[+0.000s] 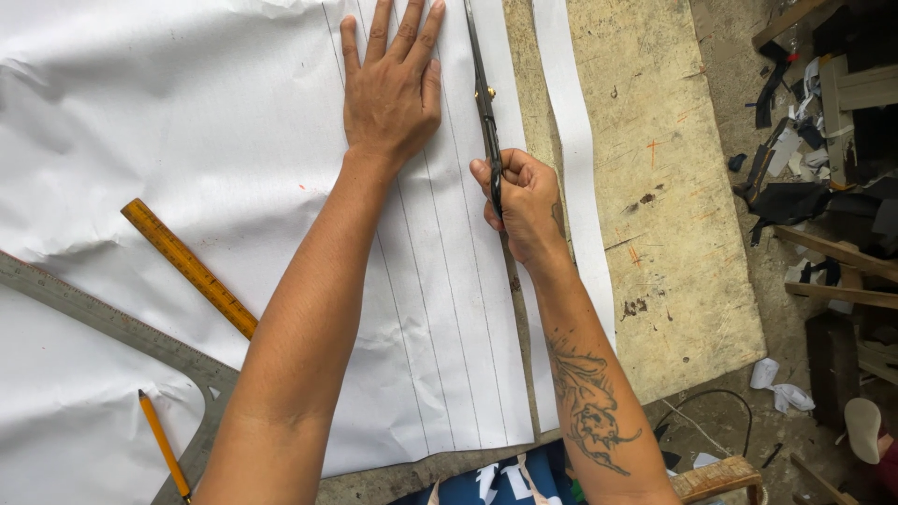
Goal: The person uses shears to cut a large piece of white fabric along pre-drawn lines on a workbench. They use a ruler to guide the cuts and ensure straight edges, then move the cut pieces aside.
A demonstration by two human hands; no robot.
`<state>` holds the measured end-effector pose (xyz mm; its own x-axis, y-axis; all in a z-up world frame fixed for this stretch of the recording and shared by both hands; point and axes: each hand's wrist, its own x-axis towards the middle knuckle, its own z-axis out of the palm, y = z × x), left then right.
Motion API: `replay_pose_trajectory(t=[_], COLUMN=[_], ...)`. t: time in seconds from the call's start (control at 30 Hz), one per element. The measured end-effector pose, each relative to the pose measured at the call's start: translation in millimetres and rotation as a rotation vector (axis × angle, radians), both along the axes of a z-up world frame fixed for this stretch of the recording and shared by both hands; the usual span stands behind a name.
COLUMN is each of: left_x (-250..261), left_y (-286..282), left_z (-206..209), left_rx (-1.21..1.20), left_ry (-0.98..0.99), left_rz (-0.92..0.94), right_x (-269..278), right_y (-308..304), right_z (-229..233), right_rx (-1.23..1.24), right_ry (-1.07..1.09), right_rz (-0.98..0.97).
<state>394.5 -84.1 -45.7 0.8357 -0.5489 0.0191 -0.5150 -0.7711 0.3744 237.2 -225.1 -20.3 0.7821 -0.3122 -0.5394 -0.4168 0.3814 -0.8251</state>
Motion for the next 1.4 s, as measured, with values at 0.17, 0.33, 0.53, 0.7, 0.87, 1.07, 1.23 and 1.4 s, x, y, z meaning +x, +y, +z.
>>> replay_pose_trajectory(t=[0.17,0.33,0.53,0.7,0.87,1.07,1.23,1.4], left_x=[0,5,-18,-172,-272,-268,-244,-285], left_y=[0,1,-12,-78,-131,-145,-92,35], left_z=[-1,3,4,5,45,-3,38,73], left_rx=[0.011,-0.043,-0.012,0.109,0.265,-0.272,-0.623,-0.568], left_ry=[0.023,0.049,0.062,-0.044,0.180,0.089,0.274,-0.118], left_rz=[0.005,0.002,0.012,0.133,0.090,0.226,0.131,-0.050], right_x=[7,-32,-192,-334,-412,-440,-465,-494], right_y=[-3,-9,-33,-49,-45,-20,-5,1], right_z=[5,44,78,54,31,42,54,78], right_rx=[0.031,-0.035,-0.086,-0.196,-0.564,-0.547,-0.540,-0.474], right_ry=[0.013,-0.062,-0.108,-0.103,0.090,0.045,-0.011,0.047], right_rz=[0.000,0.069,0.043,-0.105,-0.281,-0.362,-0.351,-0.301])
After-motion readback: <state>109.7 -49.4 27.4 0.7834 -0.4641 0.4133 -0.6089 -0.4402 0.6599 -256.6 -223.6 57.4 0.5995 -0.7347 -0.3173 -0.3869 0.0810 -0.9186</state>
